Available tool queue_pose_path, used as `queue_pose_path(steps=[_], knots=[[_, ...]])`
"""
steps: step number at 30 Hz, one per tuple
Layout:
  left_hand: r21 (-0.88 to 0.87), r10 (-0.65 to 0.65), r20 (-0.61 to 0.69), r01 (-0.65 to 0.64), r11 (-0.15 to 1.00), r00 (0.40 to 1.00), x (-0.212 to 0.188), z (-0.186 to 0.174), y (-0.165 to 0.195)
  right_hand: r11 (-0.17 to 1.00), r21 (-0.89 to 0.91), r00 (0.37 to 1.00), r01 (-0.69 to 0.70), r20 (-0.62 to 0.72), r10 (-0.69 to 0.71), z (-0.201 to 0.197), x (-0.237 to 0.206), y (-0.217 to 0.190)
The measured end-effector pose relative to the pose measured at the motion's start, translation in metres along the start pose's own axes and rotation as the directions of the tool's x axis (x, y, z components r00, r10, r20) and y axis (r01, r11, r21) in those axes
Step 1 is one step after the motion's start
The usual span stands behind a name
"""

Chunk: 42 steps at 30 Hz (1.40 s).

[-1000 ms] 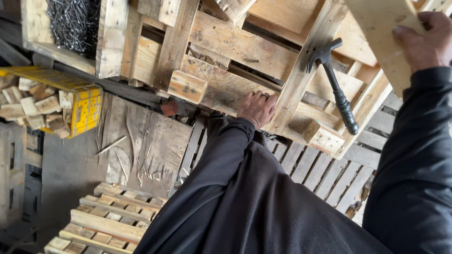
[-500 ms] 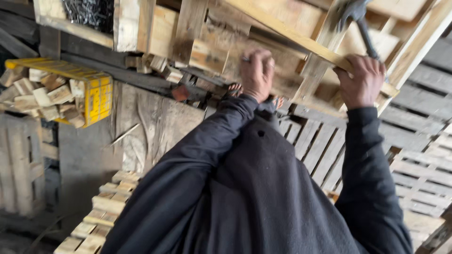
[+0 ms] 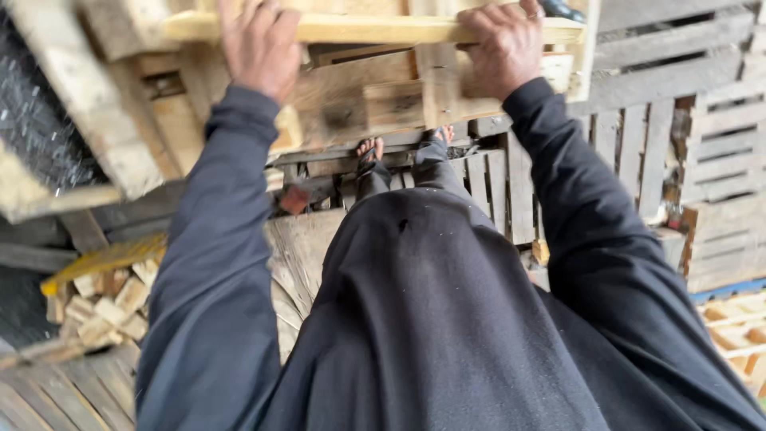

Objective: The person dismantles wooden pallets on a work table, using a claw hammer to pry nails out of pallet boards and blocks. They pull extracted nails free by hand, toss scrap wood into a yellow crate, and sort usable wood pieces aside.

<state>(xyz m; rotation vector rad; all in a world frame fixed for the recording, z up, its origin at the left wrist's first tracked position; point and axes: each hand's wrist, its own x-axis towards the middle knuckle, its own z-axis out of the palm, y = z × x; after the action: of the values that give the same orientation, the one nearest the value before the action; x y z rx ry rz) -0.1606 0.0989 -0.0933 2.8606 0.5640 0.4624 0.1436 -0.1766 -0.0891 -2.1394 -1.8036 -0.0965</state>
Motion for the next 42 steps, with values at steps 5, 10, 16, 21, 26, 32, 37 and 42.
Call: queue_pose_path(steps=[5,10,16,21,26,32,37,42], knots=[[-0.014,-0.114,-0.051,0.114,0.993,0.992,-0.088,-0.028,0.047,0.966,-0.208,0.988,-0.153,-0.062,0.143,-0.008,-0.068,-0.042],[0.067,-0.311,0.33,0.307,0.949,0.891,-0.129,-0.003,0.118,0.951,-0.092,0.921,-0.296,0.234,0.31,0.008,-0.118,-0.064],[0.013,-0.314,0.313,0.326,0.945,0.896,-0.122,-0.002,0.111,0.941,-0.162,0.92,-0.298,0.216,0.328,0.012,-0.126,-0.066],[-0.298,-0.423,0.054,0.419,0.858,0.904,-0.136,-0.007,0.143,0.94,-0.044,0.902,-0.339,0.269,0.338,-0.007,-0.119,-0.068],[-0.811,-0.679,0.586,0.334,-0.481,0.443,-0.142,0.025,0.151,0.963,0.106,0.943,-0.248,0.253,0.215,-0.015,-0.074,-0.053],[-0.532,-0.471,0.77,0.027,-0.846,0.431,-0.135,0.024,0.119,0.992,-0.009,0.907,-0.126,0.405,0.119,-0.018,-0.024,-0.036],[-0.629,-0.606,0.576,-0.176,-0.757,0.549,-0.127,-0.007,0.123,0.99,0.09,0.925,-0.111,0.372,0.069,-0.053,-0.042,-0.05],[-0.941,-0.541,-0.227,-0.04,0.335,0.81,-0.048,-0.028,0.071,0.691,0.613,0.924,-0.383,0.244,0.295,-0.075,-0.049,-0.169]])
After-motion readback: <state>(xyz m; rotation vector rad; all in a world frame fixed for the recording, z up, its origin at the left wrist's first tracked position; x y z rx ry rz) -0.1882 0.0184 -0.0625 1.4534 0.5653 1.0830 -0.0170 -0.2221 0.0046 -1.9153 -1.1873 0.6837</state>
